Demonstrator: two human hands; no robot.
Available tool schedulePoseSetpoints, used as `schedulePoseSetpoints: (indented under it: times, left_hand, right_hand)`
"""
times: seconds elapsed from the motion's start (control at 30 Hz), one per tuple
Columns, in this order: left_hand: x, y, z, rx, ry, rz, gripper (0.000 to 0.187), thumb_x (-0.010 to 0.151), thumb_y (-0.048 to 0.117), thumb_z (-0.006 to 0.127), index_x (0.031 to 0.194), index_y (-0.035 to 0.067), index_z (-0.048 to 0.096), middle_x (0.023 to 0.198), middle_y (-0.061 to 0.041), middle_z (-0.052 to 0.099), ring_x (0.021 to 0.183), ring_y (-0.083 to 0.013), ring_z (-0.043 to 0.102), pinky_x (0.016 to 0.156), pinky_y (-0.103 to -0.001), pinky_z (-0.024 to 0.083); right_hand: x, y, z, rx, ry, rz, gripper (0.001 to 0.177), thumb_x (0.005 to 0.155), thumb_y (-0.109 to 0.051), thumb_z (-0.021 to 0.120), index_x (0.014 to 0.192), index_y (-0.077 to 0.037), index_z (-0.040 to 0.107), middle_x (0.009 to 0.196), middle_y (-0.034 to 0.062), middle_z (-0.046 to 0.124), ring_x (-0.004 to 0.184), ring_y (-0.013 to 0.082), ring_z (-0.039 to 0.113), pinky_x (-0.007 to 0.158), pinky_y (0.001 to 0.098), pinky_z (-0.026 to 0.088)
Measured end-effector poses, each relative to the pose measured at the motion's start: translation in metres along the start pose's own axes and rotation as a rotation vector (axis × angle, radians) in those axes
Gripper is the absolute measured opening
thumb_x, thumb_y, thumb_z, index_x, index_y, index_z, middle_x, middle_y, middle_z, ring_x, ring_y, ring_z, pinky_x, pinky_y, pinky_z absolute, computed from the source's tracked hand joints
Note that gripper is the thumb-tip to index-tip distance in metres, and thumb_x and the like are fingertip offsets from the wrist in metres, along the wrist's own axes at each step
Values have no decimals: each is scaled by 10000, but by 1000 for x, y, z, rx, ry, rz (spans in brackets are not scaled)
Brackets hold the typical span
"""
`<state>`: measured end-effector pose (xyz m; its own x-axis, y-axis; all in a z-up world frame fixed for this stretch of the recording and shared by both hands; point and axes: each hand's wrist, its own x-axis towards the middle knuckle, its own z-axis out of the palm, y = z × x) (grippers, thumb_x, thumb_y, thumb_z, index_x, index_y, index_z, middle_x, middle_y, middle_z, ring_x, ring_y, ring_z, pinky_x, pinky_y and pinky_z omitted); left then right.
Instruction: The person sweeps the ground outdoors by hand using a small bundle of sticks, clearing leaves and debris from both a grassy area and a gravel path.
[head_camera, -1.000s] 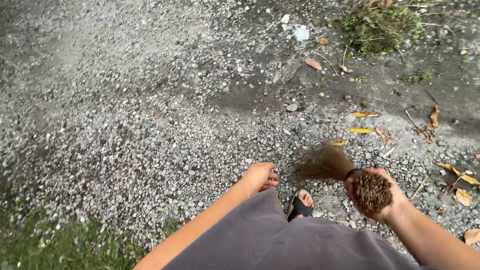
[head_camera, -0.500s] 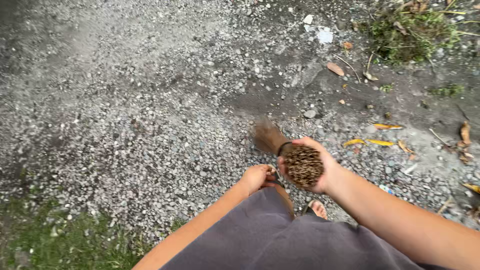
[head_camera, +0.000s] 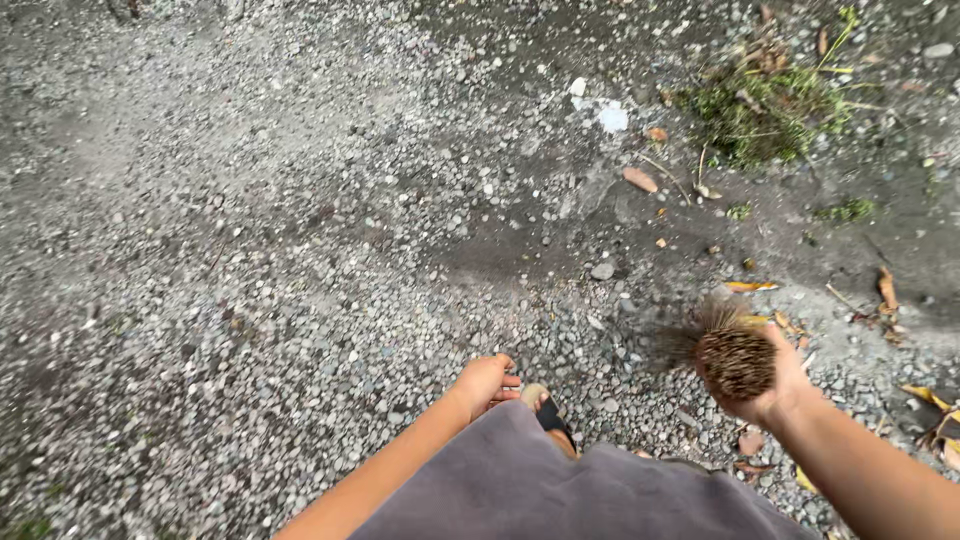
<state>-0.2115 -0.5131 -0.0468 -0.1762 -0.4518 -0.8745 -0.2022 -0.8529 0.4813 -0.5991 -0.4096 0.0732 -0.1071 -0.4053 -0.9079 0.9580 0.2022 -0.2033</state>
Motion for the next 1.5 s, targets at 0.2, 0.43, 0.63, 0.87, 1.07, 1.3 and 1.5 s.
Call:
schedulePoseSetpoints:
  times: [0.2,0.43,0.63,0.87,1.07,1.3,1.5]
  left_hand:
    - [26,52,16,121,-102,113,451,967,310,522,1341,65,587,1152,-122,730,781,-197,716,656,-384,568]
    - [52,62,0,124,-115,162,492,1040,396,427,1433,102,447,1131,-173,719,813,-290,740,765,-398,594]
    - [48,46,-44,175,-28,128,551,1038,381,456,1470,39,455,1211,-201,715,804,-267,714,721,-396,584]
    - [42,16,-37,56,-50,102,543,1003,373,479,1441,52,516,1266,-185,711,777,-235,721,677,-371,565]
    - [39,1,-19,69,-34,59,496,999,338,496,1371,19,574,1252,-198,706,772,-250,730,666,-378,579]
    - [42,22,8,90,-35,40,512,1006,358,508,1367,-1,559,1201,-173,724,778,-245,735,709,-385,585]
    - [23,52,6,129,35,108,493,986,329,507,1369,26,571,1174,-145,736,763,-228,734,694,-401,546]
  right_hand:
    - [-42,58,91,-296,-25,9,308,888,-369,557,1050,-125,653,964,84,711,831,267,678,853,439,572]
    - [-46,123,183,-273,-280,551,297,813,-297,697,920,-28,629,823,137,685,733,278,697,696,397,645]
    - [3,121,154,-393,-249,522,376,870,-310,672,1048,12,594,813,161,667,707,272,681,631,398,657]
    - [17,26,70,244,-215,56,489,1004,-370,428,1276,14,563,952,127,674,819,195,710,673,308,692]
    - [-14,45,102,-329,-136,-37,268,924,-335,519,1061,-147,651,1127,57,702,958,263,666,903,462,563]
    - [-5,89,121,-326,-286,472,349,850,-370,638,912,-26,637,882,155,682,765,309,679,712,430,614]
    - [22,68,127,-302,-194,428,309,864,-373,590,956,-82,641,896,121,683,781,281,684,734,418,612]
